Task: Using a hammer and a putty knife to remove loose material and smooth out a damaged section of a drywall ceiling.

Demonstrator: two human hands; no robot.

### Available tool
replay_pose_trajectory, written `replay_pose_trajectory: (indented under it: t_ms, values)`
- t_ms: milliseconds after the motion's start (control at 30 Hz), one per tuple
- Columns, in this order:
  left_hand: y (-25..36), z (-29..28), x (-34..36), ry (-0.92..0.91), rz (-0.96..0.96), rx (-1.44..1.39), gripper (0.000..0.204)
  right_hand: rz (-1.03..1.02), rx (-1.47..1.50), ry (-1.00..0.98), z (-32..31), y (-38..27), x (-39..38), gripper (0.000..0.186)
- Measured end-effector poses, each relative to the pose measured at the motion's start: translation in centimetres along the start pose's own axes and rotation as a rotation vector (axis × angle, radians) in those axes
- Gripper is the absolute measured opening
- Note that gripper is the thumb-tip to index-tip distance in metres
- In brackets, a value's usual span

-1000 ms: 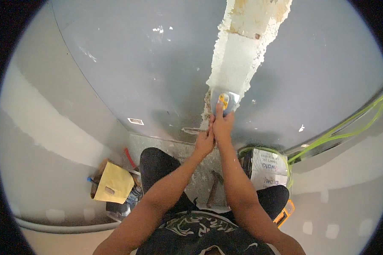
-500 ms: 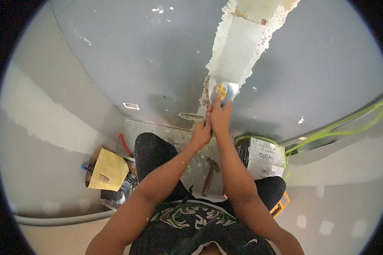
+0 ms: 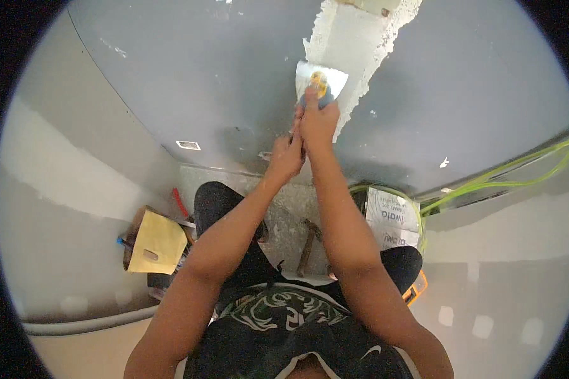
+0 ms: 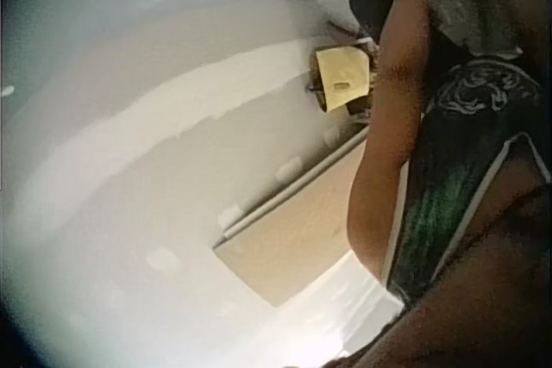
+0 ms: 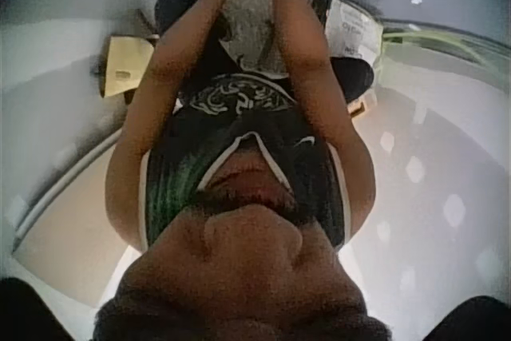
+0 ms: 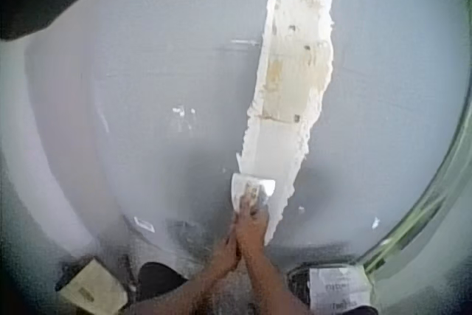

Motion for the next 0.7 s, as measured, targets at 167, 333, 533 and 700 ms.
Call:
replay_pose_trajectory:
  t_ms: [167, 333, 533, 700]
  values:
    - [-4.1, 4.5, -7.6, -0.213, -0.474, -0.366, 0.064, 0.180, 0.007, 0.071, -3.7, 6.2, -5.5, 0.026]
    - [-1.8, 0.0, 0.6, 0.029, -0.268, -0.361, 0.059, -0.560, -0.259, 0.022, 0.7, -1.0, 0.0, 0.032]
    - [2.5, -8.5, 11.8, -0.218, -0.136, -0.135, 0.070, -0.126, -0.045, -0.032, 8.2, -10.3, 4.6, 0.030]
    - [0.7, -4.1, 2.1, -0.154, -0.529, -0.539, 0.065, 0.064, 0.011, 0.008, 2.5, -2.6, -0.5, 0.028]
Point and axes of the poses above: each hand's wrist, its own x-axis towards the middle knuckle, its own z-axis out of the palm, y = z × x, the point moved 6 cm from there along x, towards the middle knuckle, and after that the axes turned 11 degrees about x, right-handed, at the moved point
